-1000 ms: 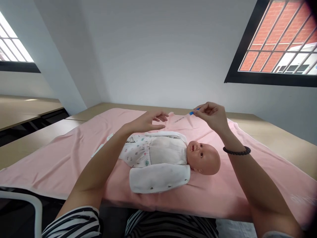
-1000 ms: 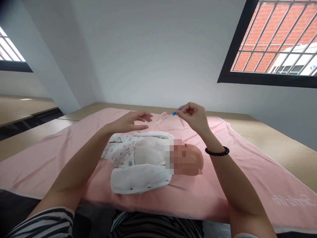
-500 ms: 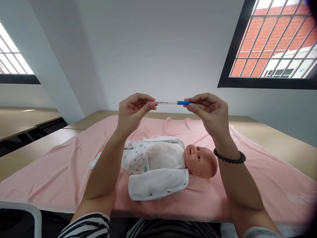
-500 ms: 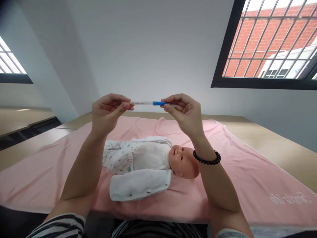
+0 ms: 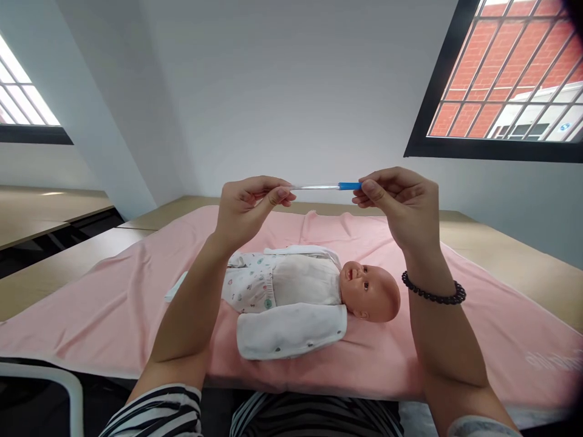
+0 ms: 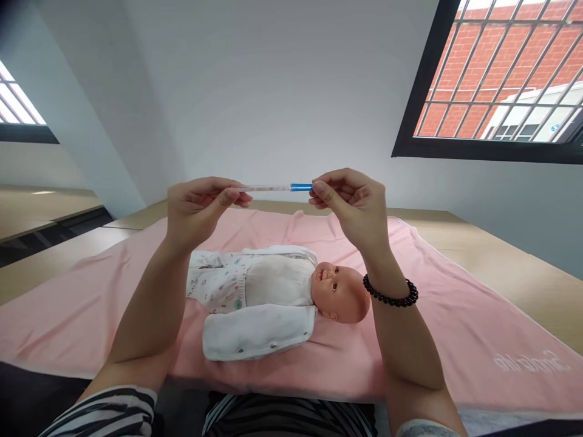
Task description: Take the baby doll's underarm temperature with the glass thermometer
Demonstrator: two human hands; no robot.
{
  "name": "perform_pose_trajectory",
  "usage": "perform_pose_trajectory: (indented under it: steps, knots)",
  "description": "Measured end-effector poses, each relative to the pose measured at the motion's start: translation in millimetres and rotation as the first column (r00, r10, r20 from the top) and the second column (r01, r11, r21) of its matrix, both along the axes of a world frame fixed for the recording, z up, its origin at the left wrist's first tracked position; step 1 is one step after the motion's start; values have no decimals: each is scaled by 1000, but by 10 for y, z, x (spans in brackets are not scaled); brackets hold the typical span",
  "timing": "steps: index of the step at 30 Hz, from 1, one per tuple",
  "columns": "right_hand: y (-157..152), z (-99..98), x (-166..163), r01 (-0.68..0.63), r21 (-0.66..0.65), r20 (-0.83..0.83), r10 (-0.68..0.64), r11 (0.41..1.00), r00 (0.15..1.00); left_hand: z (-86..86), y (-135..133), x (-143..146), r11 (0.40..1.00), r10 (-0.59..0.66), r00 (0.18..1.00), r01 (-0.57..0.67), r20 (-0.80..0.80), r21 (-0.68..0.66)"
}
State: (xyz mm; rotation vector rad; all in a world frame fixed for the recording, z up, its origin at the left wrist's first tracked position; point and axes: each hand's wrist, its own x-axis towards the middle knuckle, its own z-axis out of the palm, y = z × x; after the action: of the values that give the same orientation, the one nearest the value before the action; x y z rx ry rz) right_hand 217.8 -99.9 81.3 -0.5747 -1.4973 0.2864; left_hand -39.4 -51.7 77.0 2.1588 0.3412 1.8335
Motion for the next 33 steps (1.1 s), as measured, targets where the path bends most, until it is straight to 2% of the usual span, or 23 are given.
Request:
perform_pose_trajectory:
  steps: [4, 15, 23, 33]
  knots:
    - [1, 7, 32, 23, -14, 34, -22, 1000, 999, -2, -2, 2, 999, 46, 999, -46, -3, -5]
    - [-44, 45, 46, -4, -66, 66, 8, 998, 998, 6, -4, -23, 997, 68, 997, -67, -32, 29]
    - [14, 17, 96, -8, -47, 97, 13, 999, 995, 3, -7, -25, 989, 124, 992, -120, -38, 84]
    - [31, 36, 128, 15, -109, 128, -1, 994, 992, 5, -1, -39, 987, 160, 982, -159, -97, 17]
